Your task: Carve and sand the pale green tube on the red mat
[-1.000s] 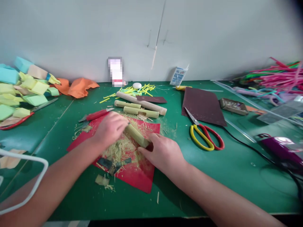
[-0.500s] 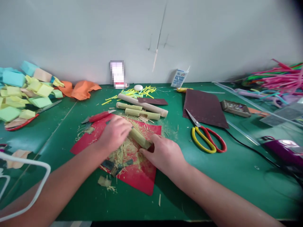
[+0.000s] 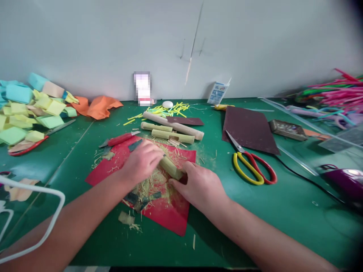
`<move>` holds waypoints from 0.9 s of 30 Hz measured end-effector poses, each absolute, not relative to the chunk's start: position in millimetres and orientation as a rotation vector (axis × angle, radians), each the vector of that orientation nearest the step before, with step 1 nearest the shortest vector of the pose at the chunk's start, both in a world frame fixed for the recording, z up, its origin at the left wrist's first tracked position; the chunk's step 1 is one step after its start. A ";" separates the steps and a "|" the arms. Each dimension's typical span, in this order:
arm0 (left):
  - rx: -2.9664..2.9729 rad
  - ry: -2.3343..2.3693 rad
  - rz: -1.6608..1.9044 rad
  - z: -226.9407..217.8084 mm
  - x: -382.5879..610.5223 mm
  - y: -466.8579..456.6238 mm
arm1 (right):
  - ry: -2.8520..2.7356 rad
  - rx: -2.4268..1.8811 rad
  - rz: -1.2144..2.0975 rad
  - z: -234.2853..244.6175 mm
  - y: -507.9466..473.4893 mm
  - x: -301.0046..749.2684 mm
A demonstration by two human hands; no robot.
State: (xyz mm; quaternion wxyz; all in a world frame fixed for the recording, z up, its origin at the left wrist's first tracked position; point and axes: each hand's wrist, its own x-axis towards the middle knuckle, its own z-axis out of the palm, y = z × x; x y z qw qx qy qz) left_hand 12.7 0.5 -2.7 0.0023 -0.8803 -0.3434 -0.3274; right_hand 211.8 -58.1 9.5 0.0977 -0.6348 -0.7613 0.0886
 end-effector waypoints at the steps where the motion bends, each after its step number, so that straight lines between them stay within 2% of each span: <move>1: -2.723 -1.102 -1.045 -2.1 13.4 -0.6 | -2.247 -1.882 0.257 9.4 -58.2 211.9; 8: -2.917 -1.045 -1.058 -3.7 25.2 -18.8 | -2.248 -1.858 0.268 6.3 -57.8 212.9; 13: -2.778 -1.106 -1.086 -1.7 28.0 -21.5 | -2.236 -1.876 0.247 5.0 -57.2 213.1; 17: -2.999 -0.995 -1.006 -0.2 35.4 -31.2 | -2.258 -1.822 0.220 5.1 -57.5 213.4; 22: -2.782 -1.069 -1.092 -3.5 29.1 -23.4 | -2.262 -1.863 0.217 5.7 -57.5 213.3; 27: -2.960 -0.939 -0.967 -3.9 31.2 -25.6 | -2.284 -1.808 0.193 5.1 -56.9 213.3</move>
